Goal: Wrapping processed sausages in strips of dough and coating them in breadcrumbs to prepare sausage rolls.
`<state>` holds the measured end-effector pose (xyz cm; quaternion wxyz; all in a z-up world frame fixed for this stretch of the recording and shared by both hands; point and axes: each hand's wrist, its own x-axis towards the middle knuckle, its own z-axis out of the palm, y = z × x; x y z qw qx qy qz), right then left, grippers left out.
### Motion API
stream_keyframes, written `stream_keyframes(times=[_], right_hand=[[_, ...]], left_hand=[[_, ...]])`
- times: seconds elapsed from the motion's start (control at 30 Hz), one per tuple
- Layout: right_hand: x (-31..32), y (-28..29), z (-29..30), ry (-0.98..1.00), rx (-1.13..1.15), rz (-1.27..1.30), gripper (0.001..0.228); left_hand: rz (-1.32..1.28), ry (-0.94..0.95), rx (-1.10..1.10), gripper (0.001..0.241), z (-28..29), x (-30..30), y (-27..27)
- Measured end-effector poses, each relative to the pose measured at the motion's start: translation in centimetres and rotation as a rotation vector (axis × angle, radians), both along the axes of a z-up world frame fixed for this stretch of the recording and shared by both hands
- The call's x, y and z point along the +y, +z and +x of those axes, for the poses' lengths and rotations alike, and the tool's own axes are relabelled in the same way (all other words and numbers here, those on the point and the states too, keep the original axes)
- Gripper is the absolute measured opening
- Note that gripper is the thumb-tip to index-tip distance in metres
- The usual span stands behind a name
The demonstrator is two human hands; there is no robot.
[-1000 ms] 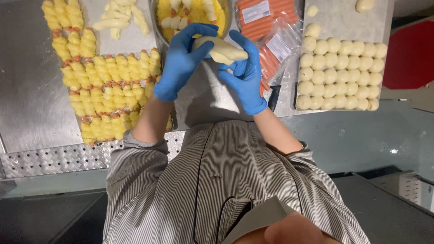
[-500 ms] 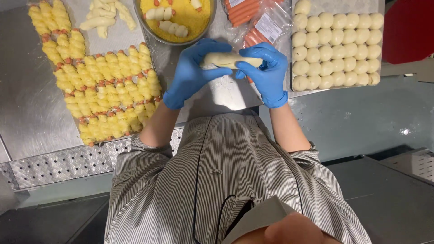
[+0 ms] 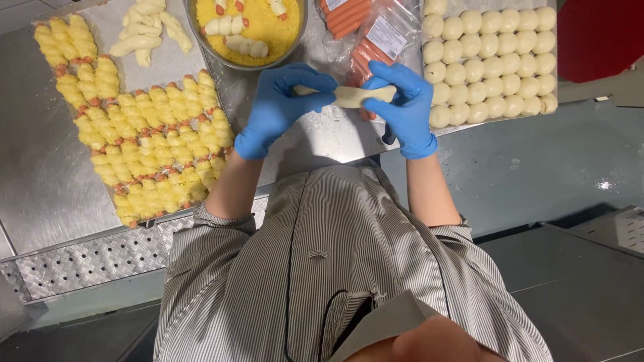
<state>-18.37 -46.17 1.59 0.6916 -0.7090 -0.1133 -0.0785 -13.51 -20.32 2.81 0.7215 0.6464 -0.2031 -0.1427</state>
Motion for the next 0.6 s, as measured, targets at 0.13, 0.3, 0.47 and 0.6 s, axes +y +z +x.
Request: stream_keyframes(times=[0.13,0.3,0.47,0.6], right_hand=[[1.2,2.4,-0.1,0.057,-0.009,-0.075,0.053],[-2.9,-2.1,-0.9,0.004,0.303,-0.2,0.025],[-4.4,-2.6,-2.0,0.126,0.269,-0.126,0.022],[-1.4,-0.3,-2.6,0.262,0.24,-0.313,0.059]], left_hand=[[-0.001,0.013,-0.076,0.021,-0.1,-0.3,0.4],[0.143,-0.164,-0.137,0.036,0.7,1.4,0.6],[0.129,-0.127,0.038,0.033,0.8,1.8,1.8],[0.127,-0.178,-0.188,0.027,-0.3,-0.7,0.1]])
